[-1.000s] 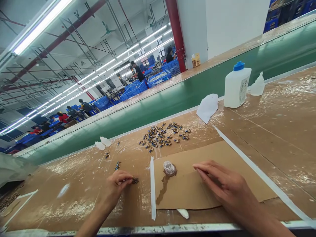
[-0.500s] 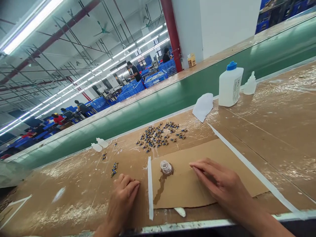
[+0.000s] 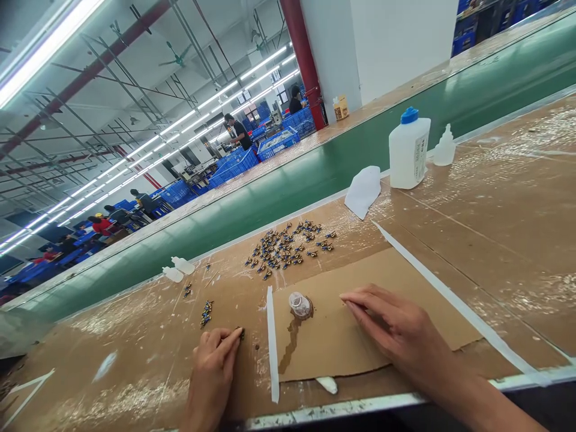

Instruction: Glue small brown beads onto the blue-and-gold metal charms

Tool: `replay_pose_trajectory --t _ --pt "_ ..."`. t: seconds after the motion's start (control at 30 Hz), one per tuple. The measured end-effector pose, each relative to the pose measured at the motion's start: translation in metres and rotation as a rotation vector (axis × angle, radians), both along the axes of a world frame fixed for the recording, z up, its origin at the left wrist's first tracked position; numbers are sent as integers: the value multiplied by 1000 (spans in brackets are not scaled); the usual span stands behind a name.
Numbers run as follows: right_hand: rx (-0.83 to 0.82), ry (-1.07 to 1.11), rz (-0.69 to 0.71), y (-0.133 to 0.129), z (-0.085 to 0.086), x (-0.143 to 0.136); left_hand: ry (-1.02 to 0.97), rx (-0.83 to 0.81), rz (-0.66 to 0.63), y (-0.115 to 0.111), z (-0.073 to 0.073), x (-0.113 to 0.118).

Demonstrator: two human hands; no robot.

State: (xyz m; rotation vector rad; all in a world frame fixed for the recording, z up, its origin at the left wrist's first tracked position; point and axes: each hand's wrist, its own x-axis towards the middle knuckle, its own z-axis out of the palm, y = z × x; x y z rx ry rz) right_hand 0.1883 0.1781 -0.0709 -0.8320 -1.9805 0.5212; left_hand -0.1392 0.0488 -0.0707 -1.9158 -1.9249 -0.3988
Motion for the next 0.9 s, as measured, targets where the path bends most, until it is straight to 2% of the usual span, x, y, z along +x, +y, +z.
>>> replay_pose_trajectory --t 0.17,0.33,0.67,0.77,0.9 --pt "-20 3 -2 -1 1 0 -63 22 -57 -7 -5 8" --pt "8 10 -7 -1 1 1 -202 31 38 -14 -1 12" --pt "-1 3 -11 -1 2 0 -388 -66 137 -18 4 -3" --pt "-7 4 -16 -1 2 0 -458 -108 135 -18 8 4" --pt "-23 -16 -22 -2 2 0 -456 -99 104 -16 8 16"
